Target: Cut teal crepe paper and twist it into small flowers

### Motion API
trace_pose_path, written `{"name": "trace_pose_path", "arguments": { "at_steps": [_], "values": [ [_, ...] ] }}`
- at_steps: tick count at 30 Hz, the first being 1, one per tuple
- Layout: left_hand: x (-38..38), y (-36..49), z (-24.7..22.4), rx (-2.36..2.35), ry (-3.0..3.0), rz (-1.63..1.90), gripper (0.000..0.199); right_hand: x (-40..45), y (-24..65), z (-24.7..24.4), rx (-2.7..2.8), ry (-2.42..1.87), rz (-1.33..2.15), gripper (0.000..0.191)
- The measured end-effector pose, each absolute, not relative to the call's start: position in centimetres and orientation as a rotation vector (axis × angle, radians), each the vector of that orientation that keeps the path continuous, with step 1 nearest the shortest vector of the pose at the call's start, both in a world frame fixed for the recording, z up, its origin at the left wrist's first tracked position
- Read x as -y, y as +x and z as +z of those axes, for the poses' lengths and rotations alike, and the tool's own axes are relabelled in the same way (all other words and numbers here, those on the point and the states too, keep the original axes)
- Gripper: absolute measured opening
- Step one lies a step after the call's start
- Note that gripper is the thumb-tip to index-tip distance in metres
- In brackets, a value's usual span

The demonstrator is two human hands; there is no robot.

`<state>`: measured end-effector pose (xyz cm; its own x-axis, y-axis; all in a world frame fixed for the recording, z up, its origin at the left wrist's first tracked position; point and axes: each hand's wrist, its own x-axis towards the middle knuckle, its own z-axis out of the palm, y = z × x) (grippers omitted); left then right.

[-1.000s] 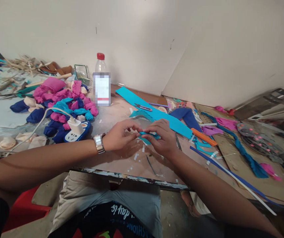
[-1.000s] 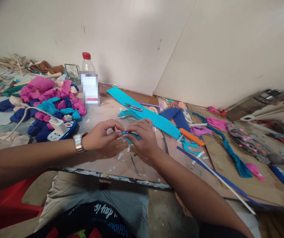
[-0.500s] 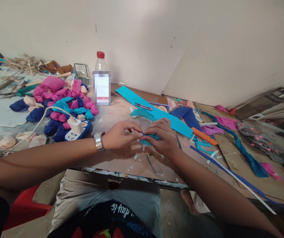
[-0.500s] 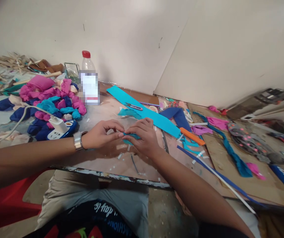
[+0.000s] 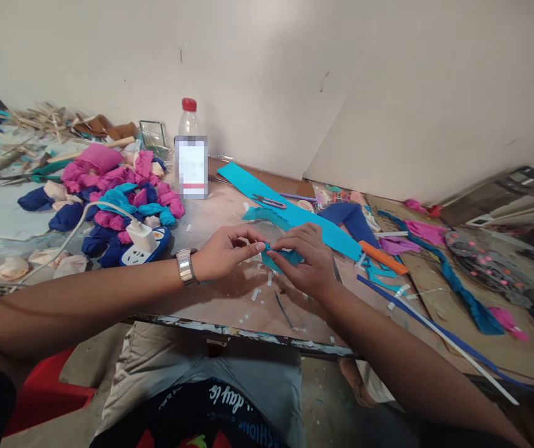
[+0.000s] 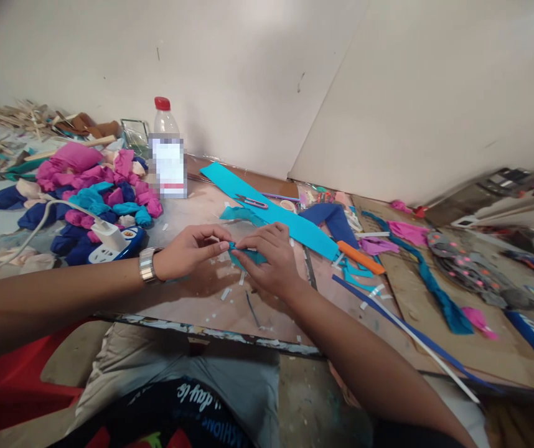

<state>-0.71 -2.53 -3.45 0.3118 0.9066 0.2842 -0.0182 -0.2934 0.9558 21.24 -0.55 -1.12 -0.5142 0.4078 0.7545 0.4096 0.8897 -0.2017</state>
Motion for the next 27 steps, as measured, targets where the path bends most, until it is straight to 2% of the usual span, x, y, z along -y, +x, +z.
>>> {"name": "trace_pose_path", "arguments": {
  "at_steps": [21,27],
  "values": [
    [2.07,-1.23,-3.32,-0.771,2.012,1.351,0.018,0.36,21.3,-1.4,2.136,-0.586,-0.001,0.01],
    [2.31,-1.17,-3.23,-0.785,2.021,1.308,0.021,0.3,21.44,-1.62,2.166,-0.633,0.039,0.014]
  ]
}}
